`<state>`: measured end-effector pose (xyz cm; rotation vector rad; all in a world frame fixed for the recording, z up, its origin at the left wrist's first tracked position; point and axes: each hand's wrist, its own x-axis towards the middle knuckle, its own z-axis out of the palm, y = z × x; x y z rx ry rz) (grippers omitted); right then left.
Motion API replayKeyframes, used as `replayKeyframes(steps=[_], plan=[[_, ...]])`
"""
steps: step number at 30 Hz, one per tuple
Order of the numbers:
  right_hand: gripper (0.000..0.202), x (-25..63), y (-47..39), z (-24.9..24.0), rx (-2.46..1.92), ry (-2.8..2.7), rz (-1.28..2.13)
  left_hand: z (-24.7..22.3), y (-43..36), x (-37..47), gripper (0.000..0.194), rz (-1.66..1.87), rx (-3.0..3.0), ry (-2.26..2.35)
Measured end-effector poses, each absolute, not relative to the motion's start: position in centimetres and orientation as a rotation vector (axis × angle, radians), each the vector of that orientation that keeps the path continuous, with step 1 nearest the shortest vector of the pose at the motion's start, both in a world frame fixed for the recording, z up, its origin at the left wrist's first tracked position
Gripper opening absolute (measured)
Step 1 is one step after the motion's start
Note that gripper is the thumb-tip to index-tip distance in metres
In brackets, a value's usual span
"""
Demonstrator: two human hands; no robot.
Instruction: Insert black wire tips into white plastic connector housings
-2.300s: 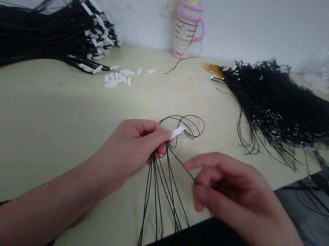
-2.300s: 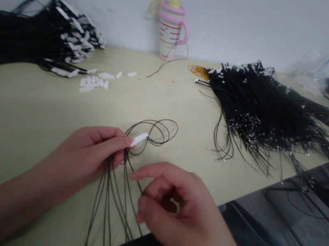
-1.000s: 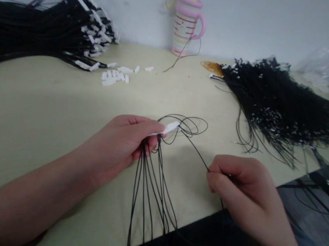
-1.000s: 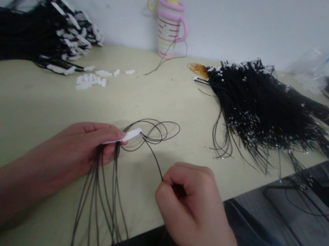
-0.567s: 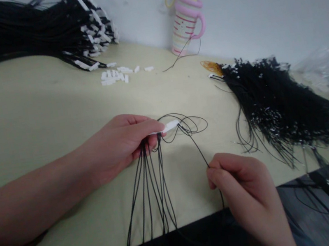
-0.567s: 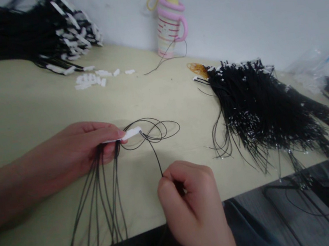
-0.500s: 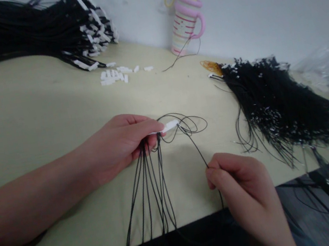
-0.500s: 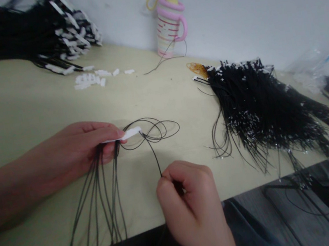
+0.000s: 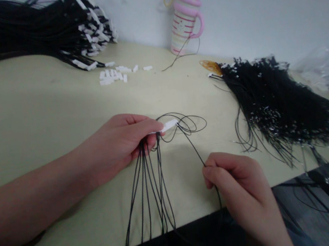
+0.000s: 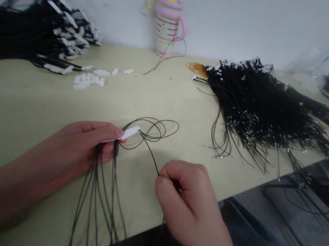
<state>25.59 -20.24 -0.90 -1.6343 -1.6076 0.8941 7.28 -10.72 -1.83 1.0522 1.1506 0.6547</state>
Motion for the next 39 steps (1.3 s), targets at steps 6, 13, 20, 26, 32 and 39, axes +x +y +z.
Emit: replayKeyframes(steps=[6,13,20,26,32,39], plan=[[0.026,26.0,-19.8,-1.0,-1.47,-1.316,1.298,-1.8,-11.0,7.2,0.034,0.654,1.195,1.169],[0.027,26.6,-19.3,-1.5,-1.331,-1.217,1.387,-1.2,-11.5,6.9,0.032,0.627,1.217,1.138],[0.029,26.0,-19.7,-1.0,-1.534,-1.462,1.047,-1.6,-11.3,7.0,0.034,0.595,1.257,1.172],[0.01,25.3,-19.6,-1.1,-1.519,-1.753,0.532,-1.6,-11.5,7.3,0.028,0.507,1.476,1.197],[0.01,23.9,-19.0,-2.5,-1.407,-1.749,0.07,-1.2,-11.9,7.4,0.028,0.402,1.638,1.121],[0.013,24.4,-18.5,-3.3,-1.259,-1.813,0.213,-1.4,-11.8,7.4,0.028,0.393,1.668,1.114]])
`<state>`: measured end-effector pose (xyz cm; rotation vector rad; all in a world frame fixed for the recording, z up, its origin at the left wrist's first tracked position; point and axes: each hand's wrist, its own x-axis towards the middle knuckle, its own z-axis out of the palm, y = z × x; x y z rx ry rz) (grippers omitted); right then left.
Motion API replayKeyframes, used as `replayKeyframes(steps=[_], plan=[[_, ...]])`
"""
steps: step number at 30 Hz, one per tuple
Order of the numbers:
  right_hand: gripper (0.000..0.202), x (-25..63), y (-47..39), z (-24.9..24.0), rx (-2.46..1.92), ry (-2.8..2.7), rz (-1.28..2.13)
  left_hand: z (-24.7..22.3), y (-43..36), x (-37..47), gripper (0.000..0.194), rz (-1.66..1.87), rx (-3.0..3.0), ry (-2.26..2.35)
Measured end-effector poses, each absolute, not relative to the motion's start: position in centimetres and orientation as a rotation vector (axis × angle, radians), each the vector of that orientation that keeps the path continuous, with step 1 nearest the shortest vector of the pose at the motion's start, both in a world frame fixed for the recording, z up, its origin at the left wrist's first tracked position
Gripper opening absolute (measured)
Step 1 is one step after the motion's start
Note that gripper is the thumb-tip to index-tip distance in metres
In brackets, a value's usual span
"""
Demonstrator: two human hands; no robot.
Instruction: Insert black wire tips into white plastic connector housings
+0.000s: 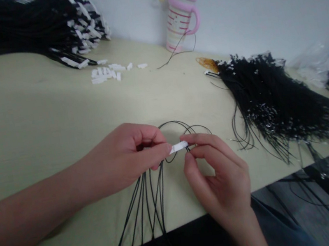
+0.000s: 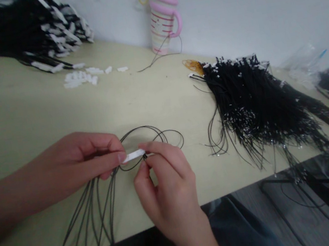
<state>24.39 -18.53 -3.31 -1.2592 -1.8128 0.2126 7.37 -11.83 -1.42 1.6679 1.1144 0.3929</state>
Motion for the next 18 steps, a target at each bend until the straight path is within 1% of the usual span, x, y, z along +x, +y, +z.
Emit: replayKeyframes(steps=[8,13,16,17,18], plan=[[0.014,24.5,-18.5,-3.3,-1.244,-1.816,0.255,-1.4,-12.0,7.3,0.026,0.392,1.641,1.12],[0.012,24.7,-18.5,-3.1,-1.254,-1.871,0.221,-1.1,-11.8,7.0,0.029,0.523,1.632,1.159],[0.018,25.7,-18.5,-2.8,-1.334,-1.857,0.148,-0.5,-11.5,6.7,0.034,0.658,1.605,1.201],[0.019,26.1,-18.5,-2.7,-1.358,-1.852,0.226,-0.2,-11.5,6.6,0.034,0.717,1.585,1.181],[0.02,26.5,-18.5,-2.6,-1.367,-1.844,0.376,0.0,-11.5,6.4,0.033,0.771,1.56,1.136]])
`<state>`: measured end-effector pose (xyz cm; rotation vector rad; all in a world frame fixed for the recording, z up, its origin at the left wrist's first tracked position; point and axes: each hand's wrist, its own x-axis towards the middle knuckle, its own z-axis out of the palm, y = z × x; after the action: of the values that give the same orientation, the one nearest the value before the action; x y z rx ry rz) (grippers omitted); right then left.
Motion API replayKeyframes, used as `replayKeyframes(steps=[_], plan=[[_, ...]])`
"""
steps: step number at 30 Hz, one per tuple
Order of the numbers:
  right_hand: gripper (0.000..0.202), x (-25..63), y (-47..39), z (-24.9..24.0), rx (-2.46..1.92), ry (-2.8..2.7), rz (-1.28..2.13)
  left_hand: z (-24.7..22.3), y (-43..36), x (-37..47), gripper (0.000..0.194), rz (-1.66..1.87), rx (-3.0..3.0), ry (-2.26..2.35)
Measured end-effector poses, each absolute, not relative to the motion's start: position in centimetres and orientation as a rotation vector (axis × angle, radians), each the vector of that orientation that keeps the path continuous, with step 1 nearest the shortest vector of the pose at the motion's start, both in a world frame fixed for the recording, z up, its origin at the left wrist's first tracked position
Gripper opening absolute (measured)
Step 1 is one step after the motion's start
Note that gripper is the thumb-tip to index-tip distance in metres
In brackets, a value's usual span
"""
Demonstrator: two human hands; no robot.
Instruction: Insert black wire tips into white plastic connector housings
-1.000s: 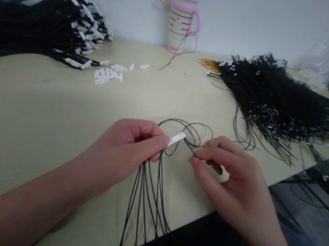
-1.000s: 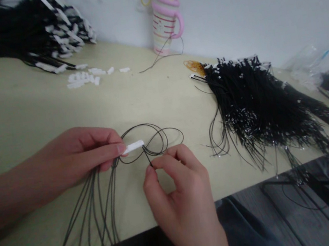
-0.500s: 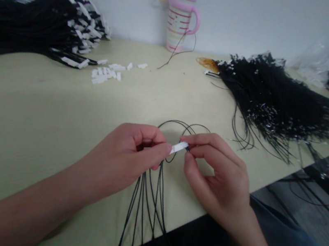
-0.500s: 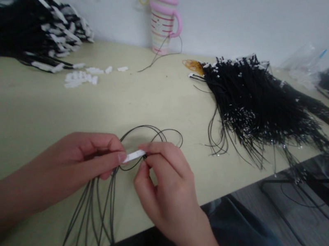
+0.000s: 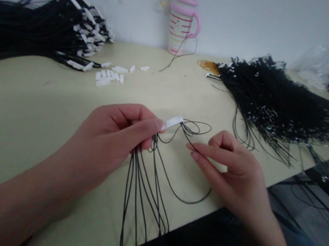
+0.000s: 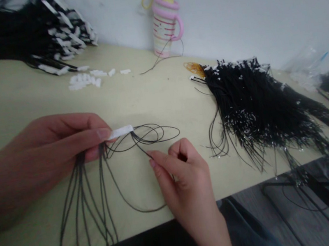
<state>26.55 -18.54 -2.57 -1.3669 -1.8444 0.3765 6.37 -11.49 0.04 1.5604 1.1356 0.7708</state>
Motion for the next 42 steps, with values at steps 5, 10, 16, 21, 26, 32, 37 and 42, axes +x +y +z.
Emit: replayKeyframes(steps=[5,10,16,21,26,32,37,42], plan=[[0.013,28.1,-18.2,-2.7,-1.249,-1.569,1.135,1.0,-12.2,5.5,0.018,0.654,1.48,0.752],[0.016,28.4,-17.4,-3.8,-1.209,-1.398,1.094,1.2,-12.5,5.8,0.016,0.376,1.628,0.632],[0.052,29.4,-17.1,-4.1,-1.341,-1.711,0.647,0.0,-12.9,6.3,0.017,0.326,1.844,0.669],[0.047,30.6,-17.0,-3.9,-1.494,-1.972,0.176,-1.2,-13.8,7.0,0.014,0.204,1.904,0.722],[0.032,30.0,-17.9,-2.4,-1.471,-1.896,-0.008,-1.5,-12.5,7.3,0.023,0.38,1.722,1.002],[0.011,24.0,-19.5,-2.1,-1.402,-1.777,0.436,-1.6,-11.2,7.2,0.024,0.545,1.414,1.163],[0.015,21.3,-19.8,-3.6,-1.434,-1.727,0.741,-1.6,-11.5,7.4,0.024,0.591,1.355,1.118],[0.017,21.6,-19.9,-3.6,-1.349,-1.715,0.941,-1.7,-11.5,7.4,0.027,0.628,1.32,1.054]])
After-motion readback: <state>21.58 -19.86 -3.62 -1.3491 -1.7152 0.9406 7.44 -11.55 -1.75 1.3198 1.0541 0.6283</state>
